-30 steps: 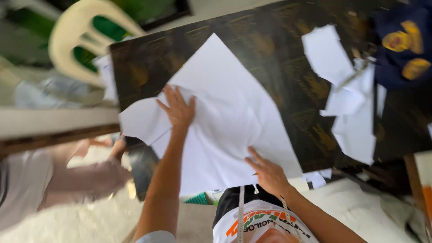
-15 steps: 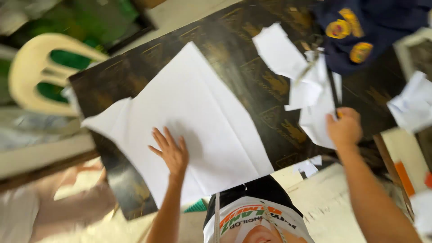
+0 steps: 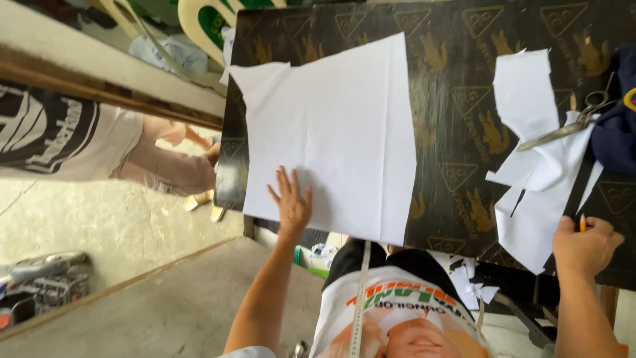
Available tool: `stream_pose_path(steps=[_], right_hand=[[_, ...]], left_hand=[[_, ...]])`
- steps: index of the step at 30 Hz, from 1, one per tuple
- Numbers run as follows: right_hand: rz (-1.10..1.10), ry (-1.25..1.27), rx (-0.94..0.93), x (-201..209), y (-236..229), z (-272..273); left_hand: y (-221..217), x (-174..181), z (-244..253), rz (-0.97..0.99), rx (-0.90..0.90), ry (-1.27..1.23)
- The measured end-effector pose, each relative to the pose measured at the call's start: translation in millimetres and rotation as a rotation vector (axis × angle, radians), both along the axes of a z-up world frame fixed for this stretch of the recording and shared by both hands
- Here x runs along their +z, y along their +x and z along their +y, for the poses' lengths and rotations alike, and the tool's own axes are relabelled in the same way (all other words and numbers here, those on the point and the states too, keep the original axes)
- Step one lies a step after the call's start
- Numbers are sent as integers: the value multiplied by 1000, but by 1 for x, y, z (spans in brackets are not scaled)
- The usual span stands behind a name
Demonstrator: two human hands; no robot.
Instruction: The person measures and marks a piece of white fabric using a measuring tape, pencil, and ruler. They then use scissors to cut the fabric along the marked lines. The person repeats the measuring and cutting process on another piece of white fabric.
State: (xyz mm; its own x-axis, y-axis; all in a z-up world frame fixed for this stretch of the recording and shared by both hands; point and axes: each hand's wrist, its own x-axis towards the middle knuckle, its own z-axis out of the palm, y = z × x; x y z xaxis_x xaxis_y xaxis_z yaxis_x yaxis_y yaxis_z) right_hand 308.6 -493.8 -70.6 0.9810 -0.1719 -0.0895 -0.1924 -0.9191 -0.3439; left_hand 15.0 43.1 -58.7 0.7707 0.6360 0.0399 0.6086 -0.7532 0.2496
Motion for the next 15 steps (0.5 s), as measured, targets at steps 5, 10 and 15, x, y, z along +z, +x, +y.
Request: stream_pose_path(steps=[5,10,15], right_hand=[[-70,23,20,-13,3,-33],[-136,61,89,-55,17,-54],[-4,25,41,-26,16,-14]], left_hand=[[-30,10,-85,98,-94,-81],[-38,-1,-108,-163,-74,-105],[-33,0,-105,-175,-153,-121]])
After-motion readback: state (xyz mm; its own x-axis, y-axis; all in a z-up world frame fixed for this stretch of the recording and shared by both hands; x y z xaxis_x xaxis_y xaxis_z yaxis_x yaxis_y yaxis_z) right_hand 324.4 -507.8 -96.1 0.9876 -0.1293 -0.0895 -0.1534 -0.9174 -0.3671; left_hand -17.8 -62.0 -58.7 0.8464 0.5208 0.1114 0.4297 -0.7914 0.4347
